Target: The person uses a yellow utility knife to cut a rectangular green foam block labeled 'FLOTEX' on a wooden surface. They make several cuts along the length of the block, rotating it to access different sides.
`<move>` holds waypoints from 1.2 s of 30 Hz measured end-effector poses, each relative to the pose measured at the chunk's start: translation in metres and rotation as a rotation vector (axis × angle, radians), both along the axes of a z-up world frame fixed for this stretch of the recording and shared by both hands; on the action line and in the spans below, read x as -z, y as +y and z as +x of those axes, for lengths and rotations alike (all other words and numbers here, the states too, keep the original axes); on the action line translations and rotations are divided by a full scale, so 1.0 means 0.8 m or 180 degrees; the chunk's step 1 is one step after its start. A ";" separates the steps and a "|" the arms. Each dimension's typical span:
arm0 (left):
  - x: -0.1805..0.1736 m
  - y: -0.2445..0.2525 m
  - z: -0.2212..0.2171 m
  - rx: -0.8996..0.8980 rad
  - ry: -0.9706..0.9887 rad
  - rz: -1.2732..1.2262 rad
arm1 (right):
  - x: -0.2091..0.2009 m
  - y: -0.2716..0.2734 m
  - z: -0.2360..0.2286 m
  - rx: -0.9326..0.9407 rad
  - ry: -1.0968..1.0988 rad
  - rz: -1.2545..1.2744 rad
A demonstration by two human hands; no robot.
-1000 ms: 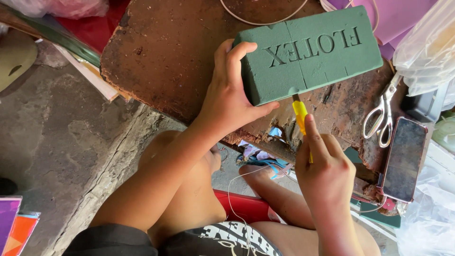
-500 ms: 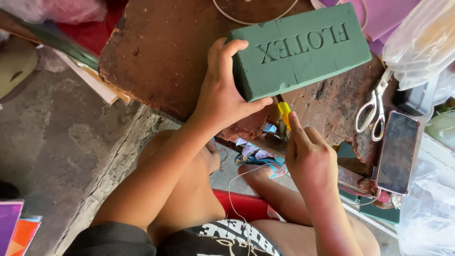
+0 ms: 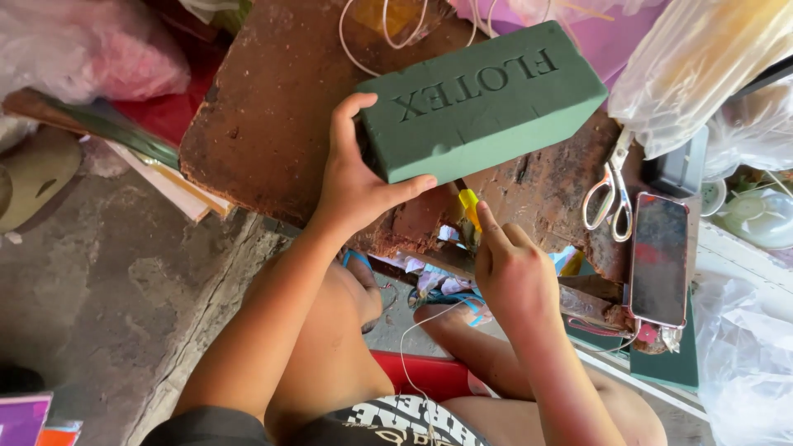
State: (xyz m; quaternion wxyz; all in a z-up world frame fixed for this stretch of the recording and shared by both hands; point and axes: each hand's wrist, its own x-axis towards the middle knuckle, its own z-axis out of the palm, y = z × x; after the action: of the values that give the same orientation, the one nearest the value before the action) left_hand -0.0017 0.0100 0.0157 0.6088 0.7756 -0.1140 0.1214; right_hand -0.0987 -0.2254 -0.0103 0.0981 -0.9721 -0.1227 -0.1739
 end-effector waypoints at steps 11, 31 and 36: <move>-0.005 0.012 -0.003 0.0182 0.0068 -0.0730 | -0.061 -0.050 -0.045 0.1032 0.1422 0.1217; 0.008 0.019 -0.008 0.0430 -0.1127 0.0262 | -0.088 -0.067 -0.084 0.1200 -0.0137 0.2066; 0.007 0.016 -0.009 0.0540 -0.1579 -0.0063 | -0.084 -0.067 -0.088 0.1139 -0.0512 0.2557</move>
State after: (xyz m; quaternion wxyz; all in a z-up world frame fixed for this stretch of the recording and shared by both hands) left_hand -0.0091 0.0230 0.0098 0.5778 0.7038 -0.3233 0.2575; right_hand -0.1694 -0.2787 0.0566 0.4265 -0.8462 0.1175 -0.2970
